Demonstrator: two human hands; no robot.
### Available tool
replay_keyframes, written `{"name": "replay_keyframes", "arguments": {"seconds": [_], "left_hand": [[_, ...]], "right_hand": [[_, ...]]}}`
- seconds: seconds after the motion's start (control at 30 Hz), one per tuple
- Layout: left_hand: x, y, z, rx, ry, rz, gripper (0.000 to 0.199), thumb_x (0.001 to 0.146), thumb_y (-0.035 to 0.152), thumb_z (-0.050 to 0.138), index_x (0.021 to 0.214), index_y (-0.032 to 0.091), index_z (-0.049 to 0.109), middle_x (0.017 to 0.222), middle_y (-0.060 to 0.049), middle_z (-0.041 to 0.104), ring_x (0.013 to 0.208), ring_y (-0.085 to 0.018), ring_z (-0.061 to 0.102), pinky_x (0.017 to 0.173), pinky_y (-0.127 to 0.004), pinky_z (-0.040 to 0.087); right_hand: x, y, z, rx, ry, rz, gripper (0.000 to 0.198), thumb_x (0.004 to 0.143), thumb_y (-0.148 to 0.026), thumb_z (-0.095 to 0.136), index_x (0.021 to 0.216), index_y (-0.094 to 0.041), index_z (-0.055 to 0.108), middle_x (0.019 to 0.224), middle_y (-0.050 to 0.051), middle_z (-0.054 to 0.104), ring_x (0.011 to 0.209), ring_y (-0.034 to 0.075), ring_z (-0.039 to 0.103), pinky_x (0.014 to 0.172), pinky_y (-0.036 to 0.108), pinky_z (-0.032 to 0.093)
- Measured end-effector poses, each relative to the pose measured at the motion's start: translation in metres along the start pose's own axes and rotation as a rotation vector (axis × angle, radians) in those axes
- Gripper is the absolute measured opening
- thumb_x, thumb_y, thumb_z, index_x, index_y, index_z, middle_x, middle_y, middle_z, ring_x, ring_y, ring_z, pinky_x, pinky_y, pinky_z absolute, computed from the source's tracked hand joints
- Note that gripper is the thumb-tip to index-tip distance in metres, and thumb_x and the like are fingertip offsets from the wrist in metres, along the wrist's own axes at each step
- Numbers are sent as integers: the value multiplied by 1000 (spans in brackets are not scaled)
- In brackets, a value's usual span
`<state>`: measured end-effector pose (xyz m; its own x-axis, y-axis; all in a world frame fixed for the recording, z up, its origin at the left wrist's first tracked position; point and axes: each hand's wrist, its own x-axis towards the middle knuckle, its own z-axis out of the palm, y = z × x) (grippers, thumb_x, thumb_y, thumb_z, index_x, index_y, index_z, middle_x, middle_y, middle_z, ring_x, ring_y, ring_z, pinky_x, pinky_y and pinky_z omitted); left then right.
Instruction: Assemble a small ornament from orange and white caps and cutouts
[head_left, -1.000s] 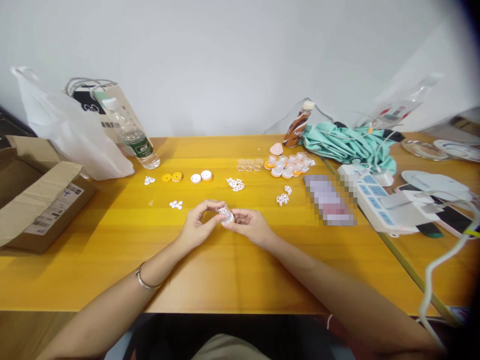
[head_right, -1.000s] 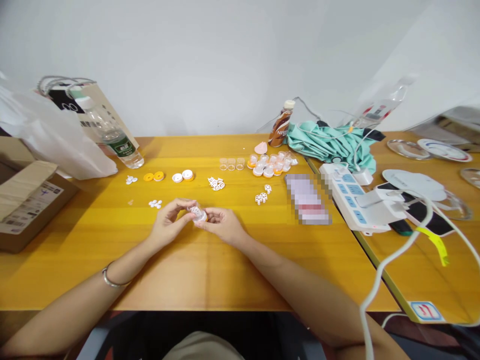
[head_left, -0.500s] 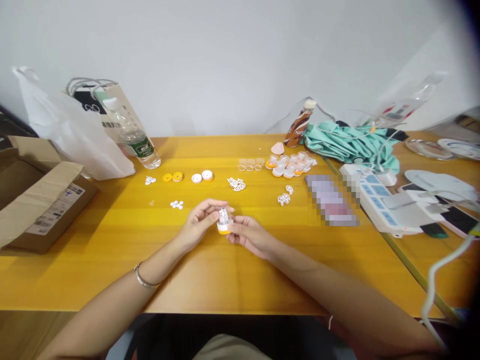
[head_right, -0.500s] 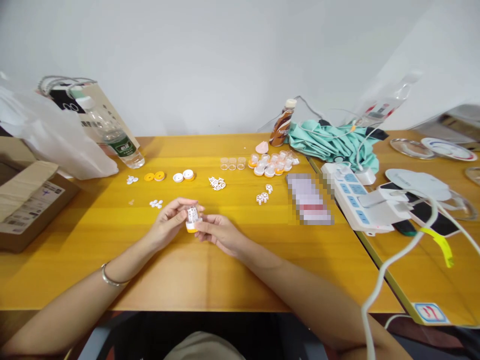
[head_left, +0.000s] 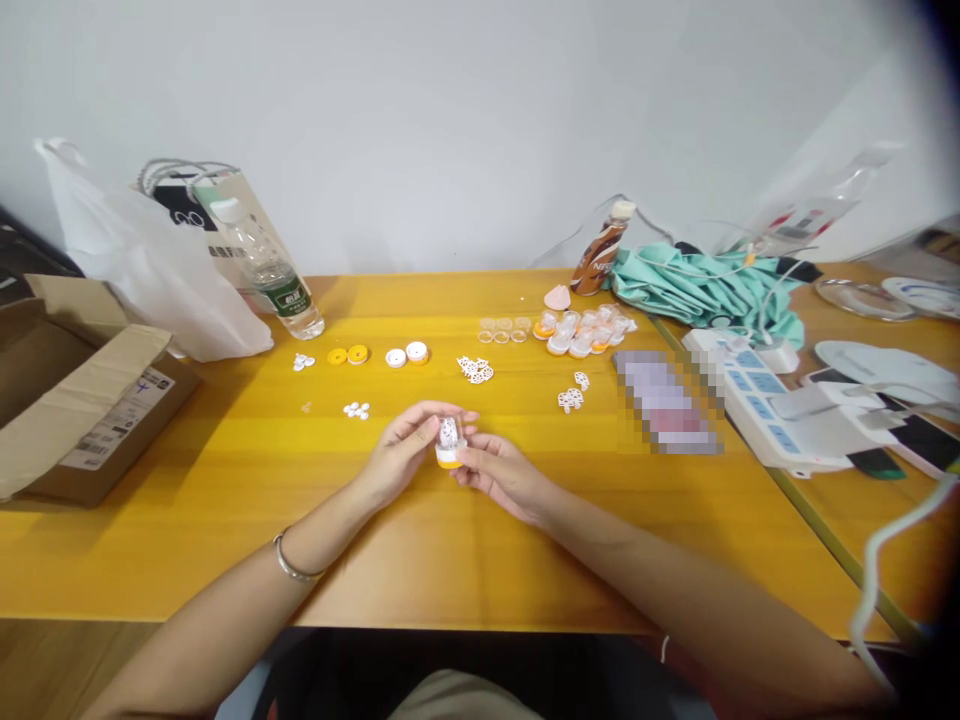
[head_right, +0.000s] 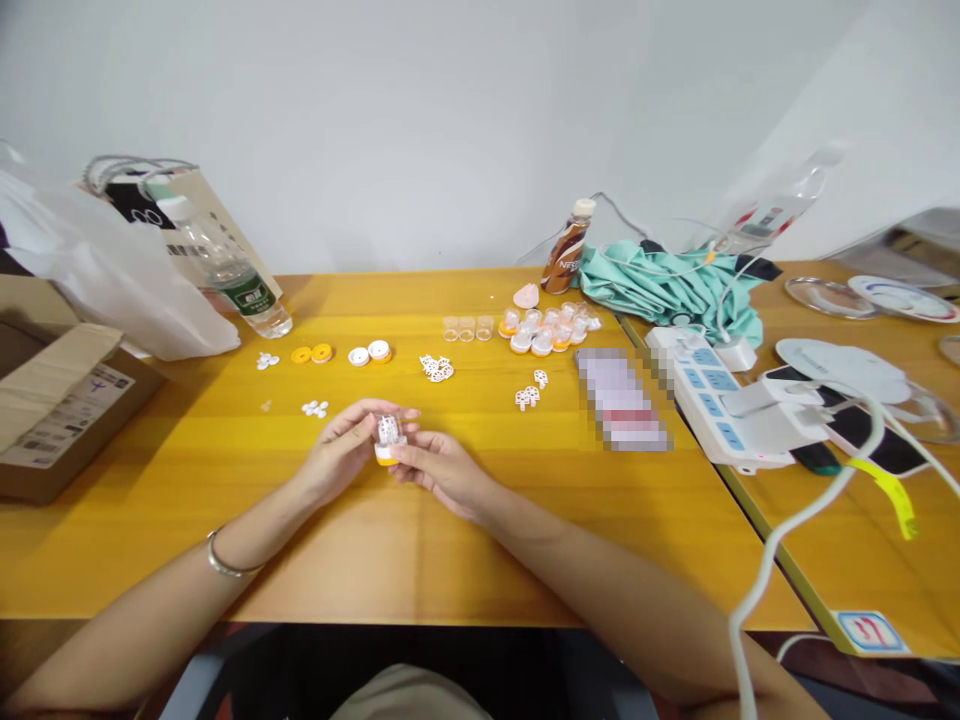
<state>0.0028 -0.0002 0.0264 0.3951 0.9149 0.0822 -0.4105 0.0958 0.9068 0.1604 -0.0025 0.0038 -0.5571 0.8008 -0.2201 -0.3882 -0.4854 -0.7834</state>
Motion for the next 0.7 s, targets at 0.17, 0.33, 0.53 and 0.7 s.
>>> {"name": "replay_keyframes", "arguments": {"seconds": [0.17, 0.33, 0.53, 0.7], "left_hand": [[0, -2, -2, 118, 47, 50, 20, 82, 29, 57, 98, 19, 63, 114, -9, 60, 101, -20, 57, 85, -31, 45], [0, -6, -5, 279, 92, 132, 21, 79, 27, 61, 98, 20, 64, 103, -6, 63, 89, -16, 58, 80, -27, 46], [2, -3, -7, 374, 220, 285, 23, 76, 24, 65, 98, 20, 62, 91, -4, 62, 84, -14, 58, 77, -25, 48], [8, 4, -20, 426, 365, 338, 32, 76, 22, 64, 106, 20, 56, 104, -6, 58, 97, -15, 56, 87, -28, 45]], "right_hand": [[0, -3, 1, -74, -6, -60, 20, 65, -27, 74, 82, -18, 69, 77, 0, 64, 63, 6, 51, 60, 20, 39], [2, -4, 0, -175, 20, -137, 23, 65, -26, 73, 86, -20, 69, 81, -1, 66, 64, 7, 53, 63, 22, 42], [3, -1, 1, -233, 60, -161, 34, 59, -23, 76, 92, -21, 67, 91, 0, 68, 78, 11, 60, 79, 27, 45], [7, -4, -6, -145, 212, -178, 40, 57, -21, 77, 94, -20, 65, 91, 1, 69, 77, 11, 61, 77, 27, 47]]}}
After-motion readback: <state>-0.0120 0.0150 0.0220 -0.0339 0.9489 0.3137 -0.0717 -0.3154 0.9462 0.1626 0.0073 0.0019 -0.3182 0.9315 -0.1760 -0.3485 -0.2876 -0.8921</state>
